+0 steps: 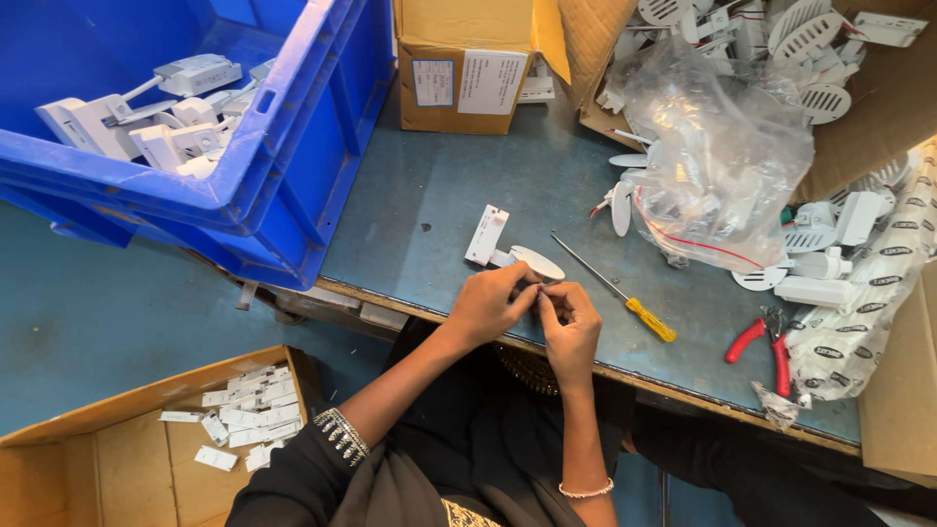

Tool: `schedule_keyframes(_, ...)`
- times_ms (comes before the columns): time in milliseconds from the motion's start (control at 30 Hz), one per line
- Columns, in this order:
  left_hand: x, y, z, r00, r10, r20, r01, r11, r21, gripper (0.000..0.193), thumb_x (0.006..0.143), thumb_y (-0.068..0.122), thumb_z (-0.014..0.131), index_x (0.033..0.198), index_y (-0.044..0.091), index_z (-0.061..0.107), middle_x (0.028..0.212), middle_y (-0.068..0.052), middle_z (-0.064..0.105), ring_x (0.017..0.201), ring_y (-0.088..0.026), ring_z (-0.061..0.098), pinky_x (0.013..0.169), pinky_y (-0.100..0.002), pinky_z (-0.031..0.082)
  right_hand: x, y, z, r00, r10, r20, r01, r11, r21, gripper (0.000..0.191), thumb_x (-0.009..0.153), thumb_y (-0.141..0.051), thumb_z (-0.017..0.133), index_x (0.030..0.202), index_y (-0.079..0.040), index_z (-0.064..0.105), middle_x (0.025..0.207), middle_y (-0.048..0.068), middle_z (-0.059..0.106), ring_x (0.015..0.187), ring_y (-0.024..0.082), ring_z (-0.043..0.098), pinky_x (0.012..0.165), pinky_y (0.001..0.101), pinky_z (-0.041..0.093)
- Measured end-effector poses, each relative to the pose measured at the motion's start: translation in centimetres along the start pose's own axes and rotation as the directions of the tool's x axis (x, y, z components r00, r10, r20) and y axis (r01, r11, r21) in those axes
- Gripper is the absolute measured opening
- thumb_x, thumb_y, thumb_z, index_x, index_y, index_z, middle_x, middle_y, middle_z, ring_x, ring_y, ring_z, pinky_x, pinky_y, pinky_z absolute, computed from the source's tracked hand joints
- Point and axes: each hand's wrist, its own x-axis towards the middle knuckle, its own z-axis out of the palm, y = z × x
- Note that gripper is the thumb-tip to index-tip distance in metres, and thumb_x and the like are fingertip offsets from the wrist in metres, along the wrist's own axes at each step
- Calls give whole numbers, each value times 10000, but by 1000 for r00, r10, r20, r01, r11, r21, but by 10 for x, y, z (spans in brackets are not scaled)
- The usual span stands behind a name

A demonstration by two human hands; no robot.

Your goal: The person assembles white plastic electrical devices by inserting a small rectangular component into a housing, securing it with a screwdriver, and attaching a circular vent cover. The person places the finished units into a blue crate.

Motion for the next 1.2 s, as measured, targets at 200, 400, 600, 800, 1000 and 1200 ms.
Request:
schedule_keyframes(200,-3,2,6,995,72,-71,-63,992,113,146,914,203,715,974,79,668,795,-62,722,686,-239,718,576,-360,533,-2,0,4,998,-20,-55,14,994,-107,27,954,46,653,935,33,639,879,29,654,766,74,646,690,224,548)
schedule_keyframes(400,-2,0,6,975,204,-92,-181,960,213,149,921,189,709,985,73,640,895,-63,721,780,-258,712,615,-377,548,-2,2,6,993,-36,-112,22,992,-123,75,962,51,653,917,26,599,851,47,641,722,82,646,650,238,540)
schedule_keyframes(600,1,2,4,971,234,-45,-213,937,276,152,911,202,715,987,83,659,884,-52,703,826,-247,694,642,-377,551,-2,3,5,987,1,-158,-21,992,-124,89,964,51,645,910,15,584,828,48,657,683,88,653,611,237,549)
schedule_keyframes(800,3,5,1,982,184,-30,-173,958,227,155,931,201,693,1040,92,674,950,-48,699,892,-247,684,716,-376,560,6,15,-1,980,168,-110,-164,985,45,69,975,18,644,927,2,598,822,47,692,655,71,622,567,218,516)
schedule_keyframes(1000,2,6,-2,991,132,-3,-131,985,111,164,975,189,664,1088,71,665,993,-74,695,922,-276,673,774,-398,537,13,33,-9,969,247,-10,-240,950,202,27,986,-11,639,961,-1,631,836,38,684,658,60,608,547,200,477)
schedule_keyframes(1200,2,10,-3,996,91,22,-93,987,132,191,969,169,668,1134,74,678,1017,-77,699,913,-264,668,766,-389,538,12,39,-13,966,252,54,-258,935,243,34,1003,-23,626,993,2,647,844,41,689,661,54,595,558,193,472)
